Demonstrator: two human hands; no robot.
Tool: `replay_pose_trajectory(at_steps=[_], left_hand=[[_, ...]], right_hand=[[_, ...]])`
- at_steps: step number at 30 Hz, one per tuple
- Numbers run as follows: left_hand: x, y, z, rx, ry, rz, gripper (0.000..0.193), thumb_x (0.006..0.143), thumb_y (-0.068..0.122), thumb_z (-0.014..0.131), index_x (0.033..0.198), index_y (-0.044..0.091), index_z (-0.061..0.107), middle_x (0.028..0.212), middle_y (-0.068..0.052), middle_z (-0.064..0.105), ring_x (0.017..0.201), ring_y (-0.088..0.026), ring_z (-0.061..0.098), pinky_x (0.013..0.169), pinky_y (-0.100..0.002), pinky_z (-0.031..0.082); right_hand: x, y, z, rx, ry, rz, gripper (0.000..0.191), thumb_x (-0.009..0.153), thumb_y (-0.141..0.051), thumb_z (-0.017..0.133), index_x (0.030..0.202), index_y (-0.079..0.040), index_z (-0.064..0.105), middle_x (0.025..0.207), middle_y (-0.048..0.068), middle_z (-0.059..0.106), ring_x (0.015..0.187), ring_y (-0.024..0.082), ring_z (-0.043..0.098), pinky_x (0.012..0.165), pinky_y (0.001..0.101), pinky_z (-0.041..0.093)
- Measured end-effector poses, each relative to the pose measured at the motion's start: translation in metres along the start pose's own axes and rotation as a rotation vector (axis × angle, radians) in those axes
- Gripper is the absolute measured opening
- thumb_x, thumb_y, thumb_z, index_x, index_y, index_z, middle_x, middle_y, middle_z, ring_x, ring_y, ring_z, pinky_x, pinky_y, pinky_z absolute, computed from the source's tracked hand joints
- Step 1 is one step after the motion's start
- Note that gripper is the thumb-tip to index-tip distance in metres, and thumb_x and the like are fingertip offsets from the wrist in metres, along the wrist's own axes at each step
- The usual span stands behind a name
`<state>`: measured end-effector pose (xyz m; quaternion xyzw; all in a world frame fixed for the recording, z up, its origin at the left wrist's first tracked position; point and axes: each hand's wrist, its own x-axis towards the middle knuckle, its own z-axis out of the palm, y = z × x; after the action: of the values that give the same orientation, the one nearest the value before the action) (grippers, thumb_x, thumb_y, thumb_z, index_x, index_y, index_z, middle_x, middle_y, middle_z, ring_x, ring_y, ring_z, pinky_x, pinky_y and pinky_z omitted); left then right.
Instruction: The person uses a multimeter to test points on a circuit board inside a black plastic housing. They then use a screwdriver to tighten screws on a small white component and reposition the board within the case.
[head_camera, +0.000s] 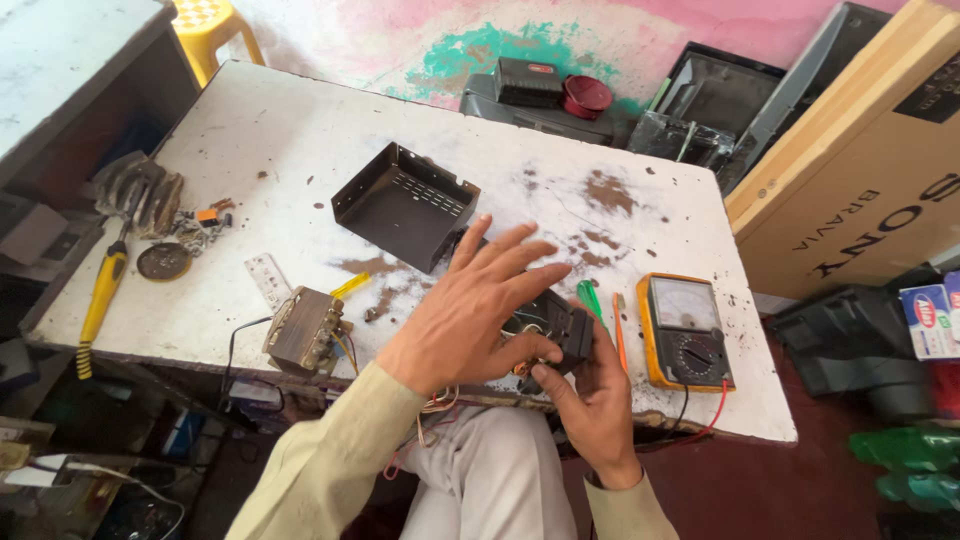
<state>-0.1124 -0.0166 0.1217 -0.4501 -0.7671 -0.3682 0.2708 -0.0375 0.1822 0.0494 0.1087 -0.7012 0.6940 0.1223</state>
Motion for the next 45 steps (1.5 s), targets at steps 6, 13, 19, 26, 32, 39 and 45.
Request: replay_pose_trajectory(at_steps=[6, 13, 19, 26, 32, 39, 45], left_hand=[[0.000, -0.006, 0.007, 0.032, -0.189, -0.106, 0.071, 0.070, 0.040, 0.083, 0.133, 0.010, 0.067, 0.117, -0.008, 0.067, 0.113, -0.029, 0.057, 0.106, -0.050, 0.034], [0.000, -0.005, 0.014, 0.029, -0.113, -0.136, 0.072, 0.070, 0.045, 0.084, 0.130, 0.007, 0.068, 0.111, -0.008, 0.068, 0.107, -0.029, 0.057, 0.102, -0.047, 0.032], [0.004, 0.001, 0.018, 0.048, -0.082, -0.151, 0.069, 0.068, 0.044, 0.083, 0.129, 0.017, 0.071, 0.110, -0.003, 0.070, 0.102, -0.028, 0.054, 0.098, -0.047, 0.031], [0.006, 0.005, 0.032, 0.052, -0.049, -0.230, 0.058, 0.060, 0.047, 0.086, 0.115, 0.031, 0.073, 0.098, 0.002, 0.068, 0.104, -0.027, 0.055, 0.099, -0.050, 0.029], [0.011, 0.016, 0.048, 0.099, 0.043, -0.312, 0.057, 0.059, 0.045, 0.086, 0.113, 0.031, 0.072, 0.101, 0.005, 0.068, 0.108, -0.024, 0.057, 0.105, -0.046, 0.031], [0.031, 0.022, 0.060, 0.171, -0.145, -0.468, 0.057, 0.059, 0.047, 0.086, 0.112, 0.031, 0.069, 0.101, 0.000, 0.071, 0.110, -0.026, 0.058, 0.104, -0.047, 0.029], [0.036, 0.024, 0.059, 0.143, -0.162, -0.495, 0.058, 0.060, 0.046, 0.086, 0.111, 0.027, 0.068, 0.103, -0.002, 0.071, 0.113, -0.028, 0.059, 0.108, -0.046, 0.028]], right_hand=[[0.002, 0.010, -0.002, -0.016, 0.008, 0.002, 0.067, 0.093, -0.001, 0.071, 0.153, 0.003, 0.040, 0.130, 0.014, 0.067, 0.113, 0.019, 0.068, 0.097, 0.0329, 0.059], [0.013, 0.018, -0.016, 0.029, -0.071, 0.000, 0.067, 0.095, -0.005, 0.071, 0.153, 0.003, 0.039, 0.134, 0.011, 0.062, 0.117, 0.017, 0.062, 0.099, 0.0323, 0.055], [0.009, 0.028, -0.023, 0.004, -0.090, -0.025, 0.068, 0.097, -0.005, 0.067, 0.156, 0.001, 0.034, 0.137, 0.010, 0.059, 0.121, 0.016, 0.060, 0.101, 0.0312, 0.053], [0.007, 0.023, -0.028, -0.277, -0.011, -0.045, 0.082, 0.087, 0.003, 0.068, 0.159, 0.002, 0.028, 0.136, 0.011, 0.056, 0.119, 0.018, 0.058, 0.099, 0.0312, 0.051], [-0.056, 0.020, 0.016, -0.779, 0.446, -0.143, 0.028, 0.094, -0.003, 0.071, 0.121, 0.000, 0.065, 0.122, 0.014, 0.061, 0.103, 0.023, 0.060, 0.090, 0.0335, 0.050], [-0.010, 0.021, 0.059, -0.675, -0.322, -0.270, 0.054, 0.076, -0.015, 0.077, 0.126, 0.003, 0.064, 0.137, 0.021, 0.055, 0.127, 0.036, 0.052, 0.104, 0.0462, 0.040], [0.060, 0.006, 0.107, -1.144, -0.228, -0.648, 0.021, 0.085, -0.017, 0.074, 0.104, -0.009, 0.070, 0.117, 0.010, 0.064, 0.108, 0.033, 0.055, 0.097, 0.0470, 0.043]])
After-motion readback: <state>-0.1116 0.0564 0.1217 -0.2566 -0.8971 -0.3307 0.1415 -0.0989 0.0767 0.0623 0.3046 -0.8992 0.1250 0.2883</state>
